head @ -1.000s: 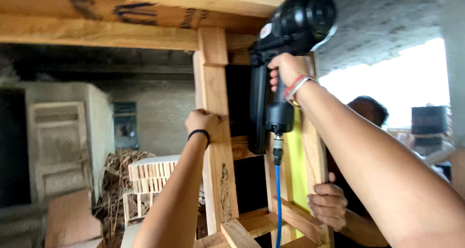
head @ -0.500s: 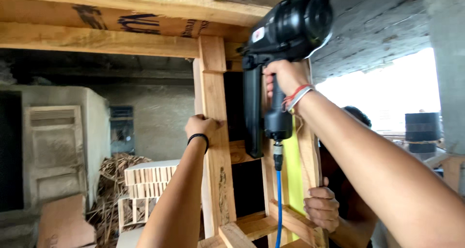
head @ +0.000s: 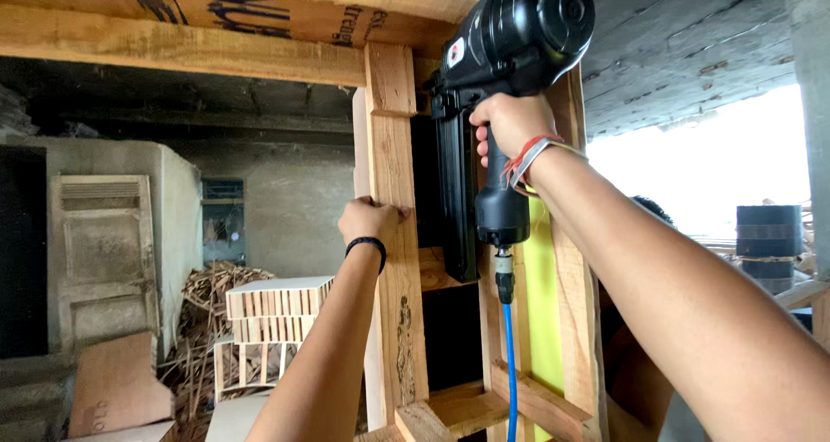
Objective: The person uses a pneumatic nail gun to fasten foam and fabric-covered panels to wooden sofa frames, holding the frame steady with the other hand while nailing. The person then lifts and positions upholstered cushions and armrest pieces onto the sofa frame, aligning them in place.
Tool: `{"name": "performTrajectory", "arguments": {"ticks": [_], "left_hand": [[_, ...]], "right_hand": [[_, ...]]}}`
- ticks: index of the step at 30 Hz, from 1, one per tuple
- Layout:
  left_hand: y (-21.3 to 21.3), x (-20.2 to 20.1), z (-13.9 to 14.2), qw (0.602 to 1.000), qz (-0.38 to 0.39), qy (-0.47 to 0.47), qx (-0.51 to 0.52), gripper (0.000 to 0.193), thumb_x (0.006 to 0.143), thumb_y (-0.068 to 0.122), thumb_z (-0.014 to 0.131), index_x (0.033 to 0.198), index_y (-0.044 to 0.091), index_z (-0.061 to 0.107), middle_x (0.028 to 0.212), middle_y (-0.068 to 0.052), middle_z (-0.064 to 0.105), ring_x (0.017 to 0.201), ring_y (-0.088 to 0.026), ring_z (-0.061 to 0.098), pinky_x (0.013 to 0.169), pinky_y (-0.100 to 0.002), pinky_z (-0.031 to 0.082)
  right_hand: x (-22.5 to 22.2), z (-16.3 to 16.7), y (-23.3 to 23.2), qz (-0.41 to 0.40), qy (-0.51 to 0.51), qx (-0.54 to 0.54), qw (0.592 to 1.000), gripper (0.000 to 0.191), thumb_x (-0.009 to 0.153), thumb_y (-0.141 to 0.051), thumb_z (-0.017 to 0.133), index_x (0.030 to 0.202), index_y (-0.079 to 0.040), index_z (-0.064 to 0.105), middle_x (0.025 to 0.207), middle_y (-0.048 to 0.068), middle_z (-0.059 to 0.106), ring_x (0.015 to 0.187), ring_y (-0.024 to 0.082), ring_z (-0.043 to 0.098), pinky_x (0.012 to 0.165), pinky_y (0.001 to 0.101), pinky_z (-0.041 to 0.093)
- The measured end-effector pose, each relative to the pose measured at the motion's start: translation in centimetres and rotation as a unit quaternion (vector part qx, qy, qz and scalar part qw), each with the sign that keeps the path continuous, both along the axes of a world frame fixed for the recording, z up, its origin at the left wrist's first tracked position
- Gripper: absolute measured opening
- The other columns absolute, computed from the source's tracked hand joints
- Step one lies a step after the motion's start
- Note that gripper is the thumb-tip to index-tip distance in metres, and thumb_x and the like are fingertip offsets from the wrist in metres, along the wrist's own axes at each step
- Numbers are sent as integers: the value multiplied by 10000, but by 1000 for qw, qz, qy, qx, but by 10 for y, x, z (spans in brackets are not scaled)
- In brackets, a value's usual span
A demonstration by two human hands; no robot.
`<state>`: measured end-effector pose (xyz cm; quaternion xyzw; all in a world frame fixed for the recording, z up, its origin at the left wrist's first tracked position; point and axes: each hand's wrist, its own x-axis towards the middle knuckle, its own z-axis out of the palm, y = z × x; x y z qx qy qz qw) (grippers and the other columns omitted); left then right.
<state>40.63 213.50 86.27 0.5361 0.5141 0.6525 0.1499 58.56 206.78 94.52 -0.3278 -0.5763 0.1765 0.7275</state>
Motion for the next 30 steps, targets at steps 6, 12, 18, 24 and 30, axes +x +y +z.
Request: {"name": "performTrajectory", "arguments": {"ticks": [6, 12, 18, 24, 30], "left_hand": [[2, -11, -7, 997, -62, 26, 28, 356, 700, 297, 915, 913, 43, 783, 942, -118, 795, 876, -211, 772, 823, -335, 604], [1, -12, -8, 998, -45, 24, 43, 415, 698, 278, 939, 885, -46, 757, 905, -152, 790, 849, -247, 756, 824, -358, 586], [-13, -13, -6, 998, -43, 17, 49, 365, 683, 278, 922, 886, 14, 774, 913, -156, 788, 849, -253, 761, 827, -365, 586], [-20, -17, -2, 998, -43, 27, 37, 397, 718, 293, 908, 983, 20, 794, 979, -172, 781, 887, -261, 755, 859, -367, 583], [-16, -20, 4, 997, -77, 20, -21, 334, 711, 232, 881, 995, 69, 816, 997, -145, 804, 919, -245, 767, 851, -379, 585]], "right_hand": [[-1, -5, -3, 7, 5, 4, 1000, 82, 780, -50, 677, 723, -21, 626, 608, 58, 606, 465, 183, 575, 453, 339, 504], [9, -9, -6, 35, 18, 24, 999, 72, 778, -81, 675, 734, -28, 655, 604, 58, 598, 482, 178, 573, 460, 341, 501], [24, -4, -17, 53, 84, -27, 995, 106, 778, -149, 684, 784, -81, 603, 654, 23, 574, 505, 153, 562, 479, 336, 507], [24, -1, -21, 118, 119, -15, 986, 105, 769, -173, 657, 791, -80, 614, 659, 42, 586, 531, 176, 581, 513, 363, 548], [16, 0, -13, 75, 97, -7, 992, 112, 751, -148, 653, 780, -46, 618, 666, 63, 604, 554, 205, 604, 553, 405, 563]]}}
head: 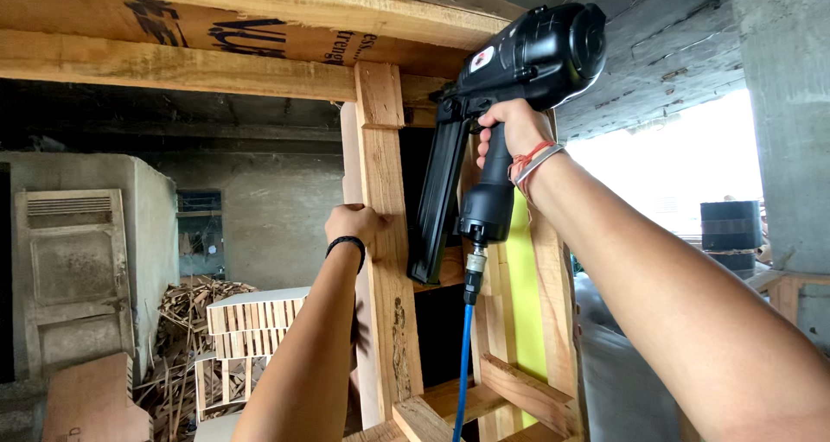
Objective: The person uses a pneumatic nail gun to fasten foam and fabric-covered panels to wooden sofa frames, holding the frame steady with the other hand while nailing. The person then lifts and positions upholstered cushions and armrest pieces onto the sofa frame, aligning them in place.
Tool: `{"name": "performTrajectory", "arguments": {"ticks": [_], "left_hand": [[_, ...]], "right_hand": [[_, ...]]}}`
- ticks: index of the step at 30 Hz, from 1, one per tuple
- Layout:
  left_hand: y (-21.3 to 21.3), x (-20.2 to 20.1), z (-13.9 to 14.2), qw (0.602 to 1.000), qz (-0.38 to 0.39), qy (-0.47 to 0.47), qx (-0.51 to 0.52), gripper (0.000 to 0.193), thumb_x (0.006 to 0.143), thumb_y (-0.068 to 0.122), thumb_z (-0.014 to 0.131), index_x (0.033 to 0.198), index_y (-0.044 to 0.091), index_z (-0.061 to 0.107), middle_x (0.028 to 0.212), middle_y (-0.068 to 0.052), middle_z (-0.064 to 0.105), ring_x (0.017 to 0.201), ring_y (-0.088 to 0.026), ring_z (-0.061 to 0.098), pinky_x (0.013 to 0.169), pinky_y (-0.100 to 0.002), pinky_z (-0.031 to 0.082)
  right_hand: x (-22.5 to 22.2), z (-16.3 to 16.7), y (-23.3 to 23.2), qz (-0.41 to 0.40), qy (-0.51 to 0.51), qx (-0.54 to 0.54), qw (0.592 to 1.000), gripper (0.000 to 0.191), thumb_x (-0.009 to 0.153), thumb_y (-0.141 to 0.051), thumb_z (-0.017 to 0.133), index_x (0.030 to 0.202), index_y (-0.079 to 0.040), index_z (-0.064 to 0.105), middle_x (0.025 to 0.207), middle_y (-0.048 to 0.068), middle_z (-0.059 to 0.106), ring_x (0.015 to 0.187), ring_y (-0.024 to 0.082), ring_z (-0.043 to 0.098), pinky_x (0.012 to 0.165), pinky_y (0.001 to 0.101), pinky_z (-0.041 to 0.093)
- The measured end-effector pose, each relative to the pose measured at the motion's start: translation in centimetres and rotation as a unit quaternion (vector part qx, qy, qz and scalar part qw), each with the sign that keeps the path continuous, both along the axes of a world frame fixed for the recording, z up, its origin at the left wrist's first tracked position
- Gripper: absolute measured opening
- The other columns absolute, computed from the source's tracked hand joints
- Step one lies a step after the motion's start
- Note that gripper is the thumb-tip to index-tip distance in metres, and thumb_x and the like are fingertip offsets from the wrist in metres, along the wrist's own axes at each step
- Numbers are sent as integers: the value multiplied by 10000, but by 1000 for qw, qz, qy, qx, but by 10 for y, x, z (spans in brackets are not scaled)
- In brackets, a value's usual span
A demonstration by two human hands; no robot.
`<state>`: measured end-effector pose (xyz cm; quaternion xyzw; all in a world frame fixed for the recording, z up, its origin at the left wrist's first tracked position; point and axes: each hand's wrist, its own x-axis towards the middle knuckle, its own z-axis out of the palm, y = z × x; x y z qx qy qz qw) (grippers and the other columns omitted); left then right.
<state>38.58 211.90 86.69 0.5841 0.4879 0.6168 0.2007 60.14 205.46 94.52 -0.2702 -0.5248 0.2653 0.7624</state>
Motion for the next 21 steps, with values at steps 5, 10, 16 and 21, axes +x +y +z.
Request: {"name": "performTrajectory", "arguments": {"ticks": [5, 10, 16, 21], "left_hand": [[11, 2, -6, 999, 35, 3, 24, 297, 759, 270, 853, 966, 61, 819, 962, -156, 788, 892, -267, 761, 845, -380, 585], [28, 5, -11, 997, 51, 2, 52, 275, 767, 257, 836, 951, 59, 783, 923, -178, 769, 876, -288, 741, 836, -394, 585], [38, 1, -17, 996, 39, 21, 74, 292, 778, 265, 843, 897, 7, 775, 887, -178, 769, 856, -281, 741, 826, -384, 577], [32, -5, -17, 996, -12, -6, 85, 254, 740, 240, 847, 936, 87, 797, 889, -111, 791, 839, -217, 770, 815, -357, 595]], "right_hand": [[-4, 1, 2, -15, -14, -30, 999, 96, 768, -150, 665, 789, -60, 643, 669, 50, 606, 551, 185, 606, 552, 390, 570], [-7, 3, 3, -16, -21, -31, 999, 105, 765, -138, 678, 783, -48, 626, 663, 58, 601, 543, 193, 596, 546, 405, 564], [-9, 1, 3, -11, -23, -28, 999, 105, 769, -135, 671, 798, -39, 641, 659, 58, 596, 537, 193, 588, 540, 403, 561], [-9, -7, -4, 6, -19, -24, 1000, 119, 782, -141, 699, 826, -48, 640, 668, 57, 611, 542, 188, 603, 538, 401, 553]]}}
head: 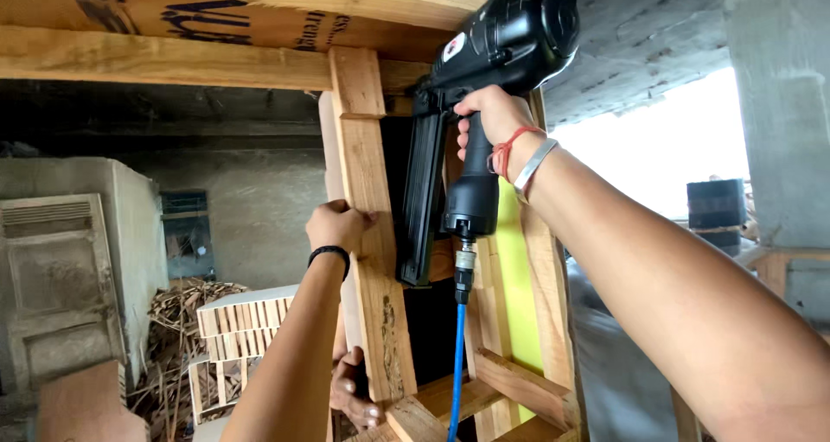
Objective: The person uses a pneumatic nail gun to fasten foam and fabric-covered panels to wooden sofa frames, holding the frame steady with the other hand while nailing. The person then lifts and positions upholstered cushions and armrest pieces onto the sofa frame, aligning them in place.
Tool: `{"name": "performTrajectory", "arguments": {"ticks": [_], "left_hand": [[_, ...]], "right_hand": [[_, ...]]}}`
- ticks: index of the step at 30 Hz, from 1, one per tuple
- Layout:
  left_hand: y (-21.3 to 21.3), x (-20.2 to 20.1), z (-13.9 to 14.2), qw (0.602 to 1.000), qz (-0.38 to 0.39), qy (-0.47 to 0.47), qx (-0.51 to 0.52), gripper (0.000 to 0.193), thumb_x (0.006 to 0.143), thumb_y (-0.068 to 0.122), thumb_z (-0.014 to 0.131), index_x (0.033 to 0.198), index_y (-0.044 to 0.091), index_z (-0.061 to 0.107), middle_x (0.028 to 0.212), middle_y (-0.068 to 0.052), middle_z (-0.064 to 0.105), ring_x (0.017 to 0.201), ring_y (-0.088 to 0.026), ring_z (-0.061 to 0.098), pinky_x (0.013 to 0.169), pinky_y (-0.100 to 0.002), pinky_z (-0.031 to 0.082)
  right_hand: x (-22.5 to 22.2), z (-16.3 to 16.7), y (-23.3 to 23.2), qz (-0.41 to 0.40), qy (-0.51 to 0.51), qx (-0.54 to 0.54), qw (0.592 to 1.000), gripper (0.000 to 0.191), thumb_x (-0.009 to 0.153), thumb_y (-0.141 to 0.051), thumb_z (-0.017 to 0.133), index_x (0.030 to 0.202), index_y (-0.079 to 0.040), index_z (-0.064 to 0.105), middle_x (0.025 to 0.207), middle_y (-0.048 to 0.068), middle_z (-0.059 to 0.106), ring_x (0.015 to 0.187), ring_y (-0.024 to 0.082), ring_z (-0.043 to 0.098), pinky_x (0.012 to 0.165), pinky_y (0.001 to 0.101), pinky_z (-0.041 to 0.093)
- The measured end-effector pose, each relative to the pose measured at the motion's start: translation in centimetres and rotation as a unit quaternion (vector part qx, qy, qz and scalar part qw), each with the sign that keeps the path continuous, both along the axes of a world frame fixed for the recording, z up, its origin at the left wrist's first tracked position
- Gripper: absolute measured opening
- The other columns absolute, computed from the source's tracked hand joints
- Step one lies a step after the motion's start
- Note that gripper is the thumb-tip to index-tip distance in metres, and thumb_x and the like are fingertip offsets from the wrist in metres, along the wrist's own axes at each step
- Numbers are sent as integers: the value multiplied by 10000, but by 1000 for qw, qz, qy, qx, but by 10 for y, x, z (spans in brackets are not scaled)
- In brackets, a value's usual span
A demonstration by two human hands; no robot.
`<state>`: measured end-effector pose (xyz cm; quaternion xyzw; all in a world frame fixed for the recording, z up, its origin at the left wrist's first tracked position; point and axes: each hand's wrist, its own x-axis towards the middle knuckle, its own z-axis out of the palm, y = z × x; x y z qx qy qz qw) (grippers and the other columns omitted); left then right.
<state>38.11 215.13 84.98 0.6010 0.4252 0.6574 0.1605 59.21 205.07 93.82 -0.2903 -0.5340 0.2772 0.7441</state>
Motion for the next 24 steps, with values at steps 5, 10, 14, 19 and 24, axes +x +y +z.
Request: {"name": "performTrajectory", "arguments": {"ticks": [5, 10, 14, 19, 24], "left_hand": [[-8, 2, 0, 998, 45, 38, -37, 288, 761, 283, 878, 940, 82, 774, 916, -90, 773, 854, -220, 729, 811, -377, 556], [-15, 0, 1, 999, 15, 39, -9, 342, 758, 317, 889, 912, 34, 772, 900, -119, 784, 836, -222, 754, 791, -361, 579], [-13, -1, 0, 999, 22, 33, 13, 358, 742, 307, 899, 920, 32, 756, 894, -139, 770, 833, -242, 734, 794, -370, 563], [-6, -4, -4, 999, -5, 26, 24, 349, 726, 294, 889, 913, 36, 749, 859, -145, 766, 809, -249, 739, 784, -375, 567], [-3, -4, -5, 999, 8, 44, 22, 397, 778, 298, 873, 853, -48, 693, 794, -177, 735, 750, -293, 709, 748, -394, 565]], "right_hand": [[17, -3, -1, -9, 0, -8, 1000, 106, 776, -145, 695, 828, -69, 644, 667, 38, 591, 535, 177, 592, 525, 384, 550], [22, -8, -12, -75, -28, 5, 997, 92, 782, -123, 691, 819, -55, 640, 673, 39, 605, 546, 162, 604, 531, 356, 553], [17, -4, -10, -128, -28, 7, 991, 82, 784, -109, 695, 800, -50, 641, 680, 46, 614, 545, 163, 602, 528, 344, 537], [10, 5, 3, -134, -5, -21, 991, 61, 805, -126, 687, 802, -89, 638, 702, 14, 608, 559, 149, 600, 532, 337, 539], [3, 4, 9, -157, -7, -9, 988, 58, 803, -110, 688, 799, -68, 648, 702, 28, 615, 565, 160, 605, 528, 348, 540]]}}
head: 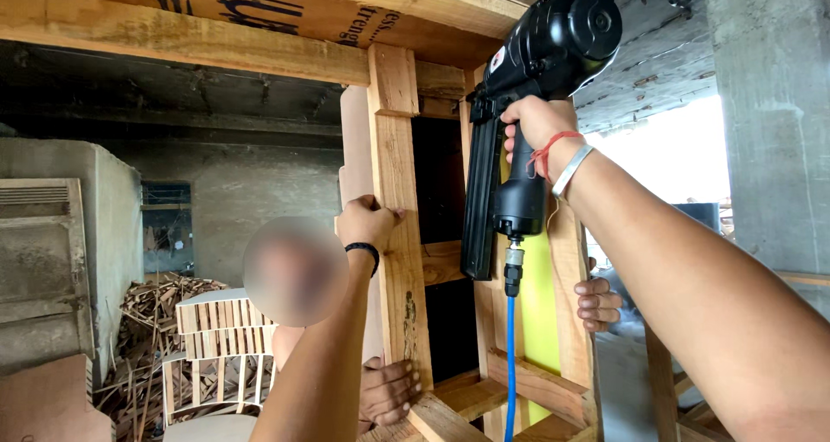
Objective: The person uses a pneumatic nail gun to fasten foam and fabric-covered panels to wooden sofa frames, holding the frame steady with the other hand while nailing. The person then lifts and positions upholstered cushions and armrest pieces onto the sofa frame, aligning them in place.
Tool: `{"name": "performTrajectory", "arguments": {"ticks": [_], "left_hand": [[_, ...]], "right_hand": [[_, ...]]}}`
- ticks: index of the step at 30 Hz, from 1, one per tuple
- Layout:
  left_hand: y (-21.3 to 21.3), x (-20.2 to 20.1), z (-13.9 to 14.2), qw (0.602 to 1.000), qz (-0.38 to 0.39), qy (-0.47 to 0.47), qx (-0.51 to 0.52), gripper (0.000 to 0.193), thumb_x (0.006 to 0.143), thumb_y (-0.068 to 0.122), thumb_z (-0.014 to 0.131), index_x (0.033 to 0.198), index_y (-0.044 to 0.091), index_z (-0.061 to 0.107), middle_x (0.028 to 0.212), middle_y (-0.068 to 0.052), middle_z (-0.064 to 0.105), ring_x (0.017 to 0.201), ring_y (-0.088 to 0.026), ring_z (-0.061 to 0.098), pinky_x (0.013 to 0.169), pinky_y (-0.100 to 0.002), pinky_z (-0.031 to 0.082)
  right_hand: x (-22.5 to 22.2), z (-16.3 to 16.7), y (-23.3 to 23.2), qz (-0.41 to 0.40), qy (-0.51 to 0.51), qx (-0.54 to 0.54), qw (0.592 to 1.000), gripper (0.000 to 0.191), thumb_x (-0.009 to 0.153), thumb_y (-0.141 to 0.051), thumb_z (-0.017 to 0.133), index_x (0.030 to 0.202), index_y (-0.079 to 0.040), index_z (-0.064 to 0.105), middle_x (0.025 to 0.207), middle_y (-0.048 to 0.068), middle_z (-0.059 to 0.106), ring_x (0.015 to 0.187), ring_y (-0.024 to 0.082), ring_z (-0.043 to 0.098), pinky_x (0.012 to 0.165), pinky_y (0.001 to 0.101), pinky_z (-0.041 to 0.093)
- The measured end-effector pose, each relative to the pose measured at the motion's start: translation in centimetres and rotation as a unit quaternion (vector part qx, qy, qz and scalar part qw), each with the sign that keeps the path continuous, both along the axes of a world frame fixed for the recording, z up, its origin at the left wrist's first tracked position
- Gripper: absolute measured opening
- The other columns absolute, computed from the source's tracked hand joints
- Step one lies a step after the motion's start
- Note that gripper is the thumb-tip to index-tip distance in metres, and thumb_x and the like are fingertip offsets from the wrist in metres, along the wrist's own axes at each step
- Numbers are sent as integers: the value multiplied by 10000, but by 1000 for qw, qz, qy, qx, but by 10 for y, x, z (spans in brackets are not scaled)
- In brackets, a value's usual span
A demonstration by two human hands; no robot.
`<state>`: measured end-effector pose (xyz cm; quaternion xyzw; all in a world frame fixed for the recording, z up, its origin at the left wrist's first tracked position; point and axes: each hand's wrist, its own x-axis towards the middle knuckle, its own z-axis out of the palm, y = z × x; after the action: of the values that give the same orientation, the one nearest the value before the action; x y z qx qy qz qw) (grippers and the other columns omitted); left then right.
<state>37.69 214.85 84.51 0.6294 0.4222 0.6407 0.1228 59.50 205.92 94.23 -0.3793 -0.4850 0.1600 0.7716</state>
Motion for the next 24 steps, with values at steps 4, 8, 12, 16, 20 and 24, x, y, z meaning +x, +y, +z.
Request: {"name": "performTrajectory", "arguments": {"ticks": [4, 8, 12, 16, 20, 24], "left_hand": [[6, 3, -2, 999, -29, -29, 18, 333, 742, 272, 860, 831, -1, 689, 777, -158, 732, 741, -271, 720, 715, -407, 571], [15, 5, -2, 998, 25, 1, 53, 407, 718, 332, 874, 840, -13, 694, 821, -209, 731, 800, -336, 721, 766, -421, 564], [19, 10, -1, 996, 66, -18, 60, 380, 682, 325, 869, 862, 21, 731, 881, -224, 736, 868, -388, 710, 798, -446, 555], [9, 6, -2, 998, 25, -3, 60, 368, 710, 304, 861, 848, -4, 715, 840, -234, 726, 818, -352, 719, 780, -419, 564], [-7, -1, -3, 999, -25, -3, 20, 398, 747, 300, 844, 850, -45, 673, 811, -201, 739, 747, -311, 733, 715, -425, 583], [-25, 0, 0, 999, 0, -10, 37, 368, 731, 284, 863, 903, -11, 726, 836, -200, 752, 776, -315, 731, 756, -412, 571]], "right_hand": [[7, -1, -6, -10, -24, -3, 1000, 54, 802, -89, 684, 789, -58, 642, 690, 37, 618, 555, 166, 603, 521, 356, 535], [10, -2, -3, -6, -33, -4, 999, 73, 803, -85, 678, 765, -48, 629, 670, 45, 609, 537, 176, 601, 512, 370, 538], [5, 0, -1, 6, -31, 1, 999, 60, 785, -70, 668, 754, -33, 631, 653, 63, 590, 514, 198, 575, 498, 387, 533], [0, 0, -13, 23, -30, -4, 999, 100, 786, -91, 663, 745, -31, 594, 648, 66, 568, 501, 208, 560, 490, 409, 525], [-6, -3, -22, 12, -42, -18, 999, 67, 791, -95, 665, 769, -38, 638, 664, 53, 604, 523, 186, 589, 520, 390, 547], [-7, -13, -29, 22, -38, -25, 999, 71, 801, -111, 669, 786, -57, 627, 670, 38, 600, 530, 175, 581, 511, 375, 523]]}}
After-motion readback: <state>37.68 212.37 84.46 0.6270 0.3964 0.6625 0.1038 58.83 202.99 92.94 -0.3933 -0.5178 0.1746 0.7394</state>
